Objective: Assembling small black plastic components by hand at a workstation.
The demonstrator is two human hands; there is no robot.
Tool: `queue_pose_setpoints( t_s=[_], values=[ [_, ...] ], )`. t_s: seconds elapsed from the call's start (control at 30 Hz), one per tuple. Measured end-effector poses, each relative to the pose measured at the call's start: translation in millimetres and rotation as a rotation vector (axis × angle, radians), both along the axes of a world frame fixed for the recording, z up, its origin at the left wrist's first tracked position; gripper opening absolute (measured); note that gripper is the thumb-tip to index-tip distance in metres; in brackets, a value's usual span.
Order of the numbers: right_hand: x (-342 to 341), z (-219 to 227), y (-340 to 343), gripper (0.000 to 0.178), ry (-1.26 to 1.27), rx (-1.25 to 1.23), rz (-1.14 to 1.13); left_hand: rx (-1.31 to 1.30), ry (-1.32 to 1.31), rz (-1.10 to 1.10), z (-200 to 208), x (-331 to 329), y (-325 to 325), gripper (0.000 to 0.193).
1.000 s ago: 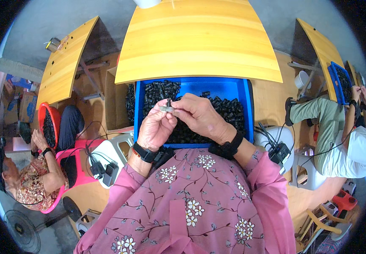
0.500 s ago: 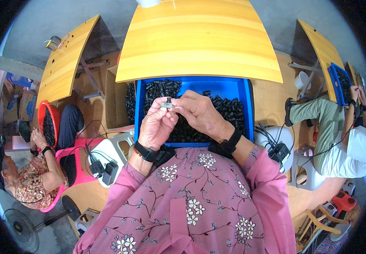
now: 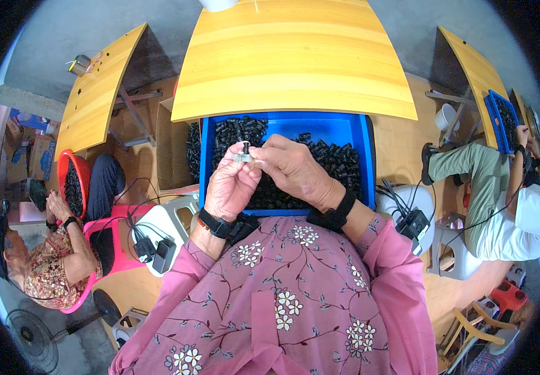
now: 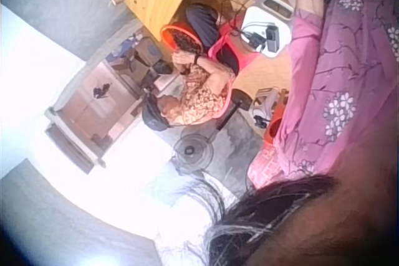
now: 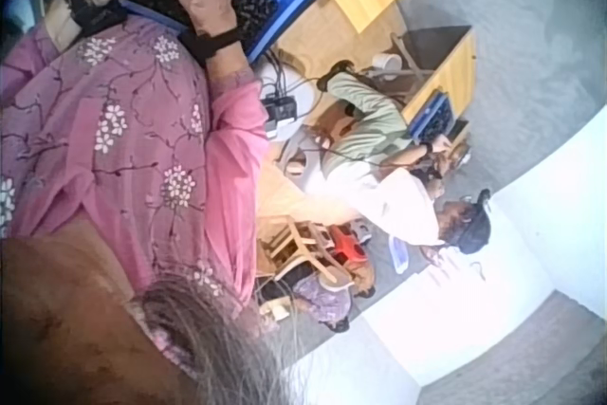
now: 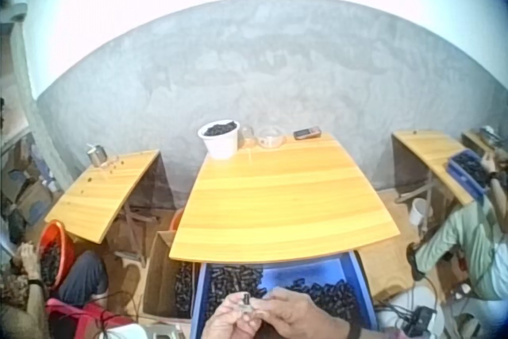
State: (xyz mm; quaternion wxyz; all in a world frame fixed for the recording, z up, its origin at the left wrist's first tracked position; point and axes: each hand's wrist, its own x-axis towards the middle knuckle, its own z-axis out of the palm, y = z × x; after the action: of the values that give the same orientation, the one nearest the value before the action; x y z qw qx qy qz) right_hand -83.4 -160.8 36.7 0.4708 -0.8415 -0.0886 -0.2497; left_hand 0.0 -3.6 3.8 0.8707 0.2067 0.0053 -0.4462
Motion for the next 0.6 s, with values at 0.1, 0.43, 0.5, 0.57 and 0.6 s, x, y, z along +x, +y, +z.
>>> queue_pose_setpoints(
  t_s=[0.1,0.43,0.5,0.57,0.6],
  values=[
    [-0.7,-1.7,0.7,0.021,-0.02,-0.031,-0.022,0.021,0.004,-0.008,-0.8,0.9,0.6,0.02],
    [1.7,-4.9,-2.5,0.022,0.049,-0.019,-0.036,-0.011,-0.033,-0.009,1.3,0.8,-0.5,0.018],
    [1.6,-4.3,-3.0,0.021,0.066,0.003,-0.029,-0.005,-0.04,-0.006,1.6,1.1,-0.6,0.017],
    [1.1,-4.3,-4.8,0.021,0.077,0.01,-0.029,0.004,-0.039,-0.013,1.5,1.6,-0.8,0.015],
    [0.9,-4.5,-5.5,0.022,0.088,0.016,-0.031,0.005,-0.039,-0.014,-0.6,2.2,-0.6,0.015]
  ],
)
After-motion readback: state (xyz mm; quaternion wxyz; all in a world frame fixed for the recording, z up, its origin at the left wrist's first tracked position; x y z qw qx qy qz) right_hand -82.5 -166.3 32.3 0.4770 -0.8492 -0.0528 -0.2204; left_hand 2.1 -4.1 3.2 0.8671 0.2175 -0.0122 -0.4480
